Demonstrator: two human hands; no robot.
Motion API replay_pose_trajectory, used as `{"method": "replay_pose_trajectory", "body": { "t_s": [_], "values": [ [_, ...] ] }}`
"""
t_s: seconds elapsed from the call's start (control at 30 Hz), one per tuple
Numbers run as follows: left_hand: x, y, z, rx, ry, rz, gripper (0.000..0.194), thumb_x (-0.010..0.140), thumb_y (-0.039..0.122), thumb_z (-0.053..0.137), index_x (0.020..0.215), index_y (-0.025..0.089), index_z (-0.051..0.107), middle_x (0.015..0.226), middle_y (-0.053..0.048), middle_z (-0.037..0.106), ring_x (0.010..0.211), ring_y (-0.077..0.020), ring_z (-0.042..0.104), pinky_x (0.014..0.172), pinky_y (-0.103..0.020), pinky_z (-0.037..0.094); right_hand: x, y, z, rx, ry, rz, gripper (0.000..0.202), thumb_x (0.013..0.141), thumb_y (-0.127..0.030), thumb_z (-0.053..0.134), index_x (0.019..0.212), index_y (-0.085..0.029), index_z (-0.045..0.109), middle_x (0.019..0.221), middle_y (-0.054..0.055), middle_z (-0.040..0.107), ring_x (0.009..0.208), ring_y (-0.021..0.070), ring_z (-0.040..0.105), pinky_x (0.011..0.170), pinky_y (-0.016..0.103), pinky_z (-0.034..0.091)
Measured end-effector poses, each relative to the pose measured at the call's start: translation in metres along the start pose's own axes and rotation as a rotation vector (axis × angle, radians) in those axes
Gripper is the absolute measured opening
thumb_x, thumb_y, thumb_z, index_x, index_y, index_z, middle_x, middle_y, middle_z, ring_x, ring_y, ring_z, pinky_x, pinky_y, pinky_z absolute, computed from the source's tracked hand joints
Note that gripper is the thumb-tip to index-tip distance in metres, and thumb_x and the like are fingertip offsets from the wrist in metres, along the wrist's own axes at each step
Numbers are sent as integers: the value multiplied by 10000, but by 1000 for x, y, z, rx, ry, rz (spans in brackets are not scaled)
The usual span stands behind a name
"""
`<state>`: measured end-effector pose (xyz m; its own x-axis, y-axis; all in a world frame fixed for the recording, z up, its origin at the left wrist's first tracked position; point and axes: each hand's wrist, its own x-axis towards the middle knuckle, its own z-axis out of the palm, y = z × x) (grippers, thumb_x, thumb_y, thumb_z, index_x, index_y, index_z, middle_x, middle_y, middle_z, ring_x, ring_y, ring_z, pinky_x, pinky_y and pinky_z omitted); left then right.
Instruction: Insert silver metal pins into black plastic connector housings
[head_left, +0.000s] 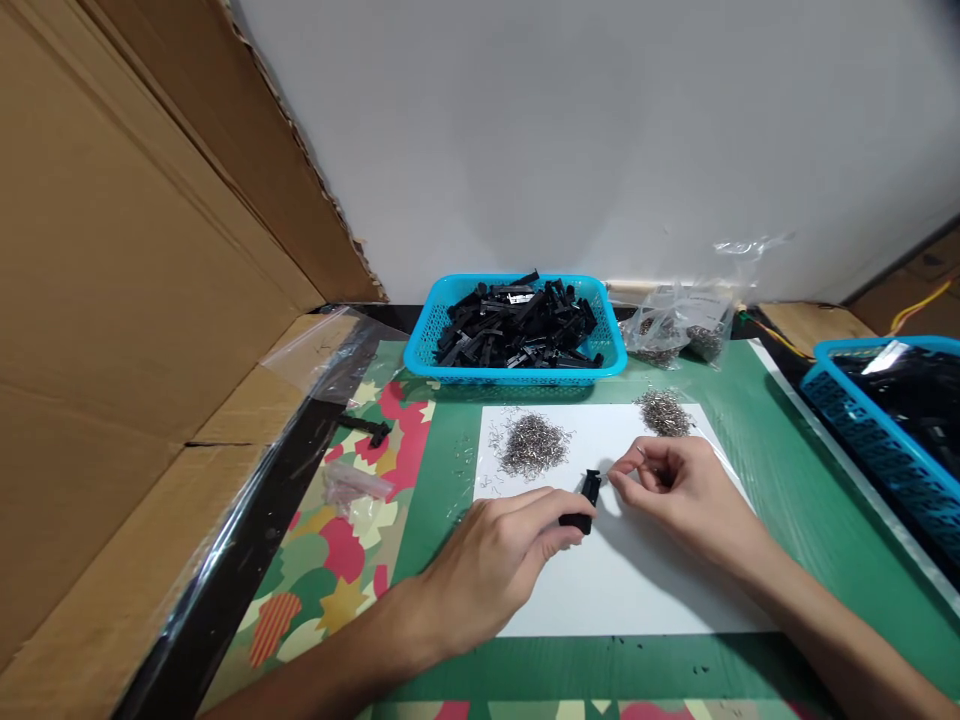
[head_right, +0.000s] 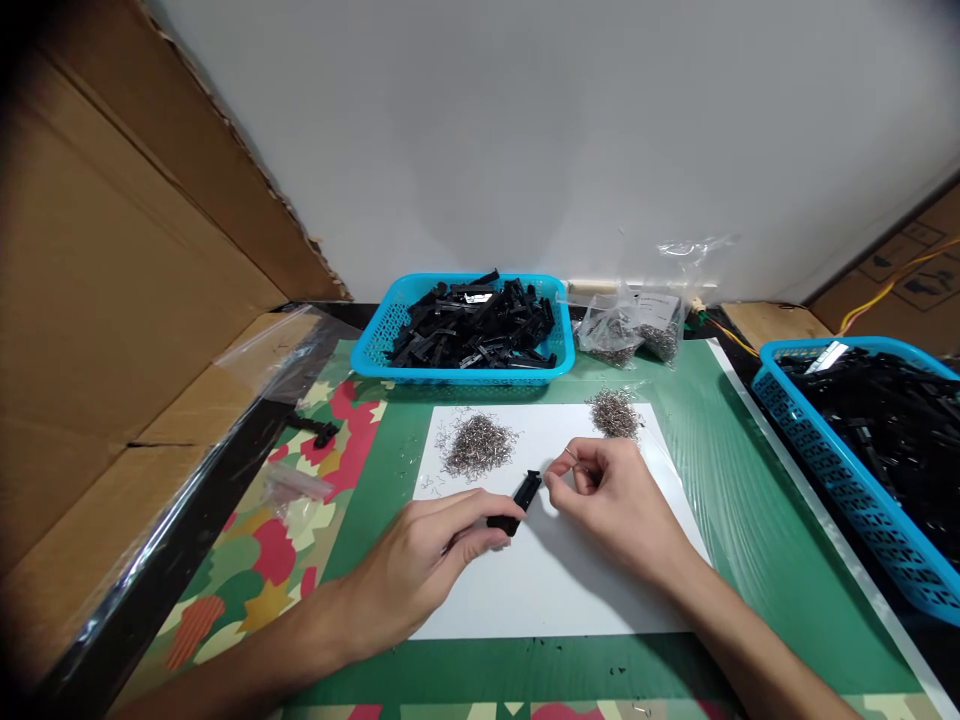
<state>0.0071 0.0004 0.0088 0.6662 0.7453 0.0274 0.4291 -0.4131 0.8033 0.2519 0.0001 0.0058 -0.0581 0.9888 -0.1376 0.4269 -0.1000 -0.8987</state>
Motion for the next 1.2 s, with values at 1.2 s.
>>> {"method": "replay_pose_trajectory", "body": {
  "t_s": [1.2],
  "values": [
    [5,-4,-5,-451,-53,-226,216,1040,143,524,1163,239,673,927,5,765,900,-165,740,812,-287,491,0,-5,1,-189,-77,-29,319,870,-402,622,632,-191,642,534,-65,319,539,111,263,501,273,187]
  ]
}}
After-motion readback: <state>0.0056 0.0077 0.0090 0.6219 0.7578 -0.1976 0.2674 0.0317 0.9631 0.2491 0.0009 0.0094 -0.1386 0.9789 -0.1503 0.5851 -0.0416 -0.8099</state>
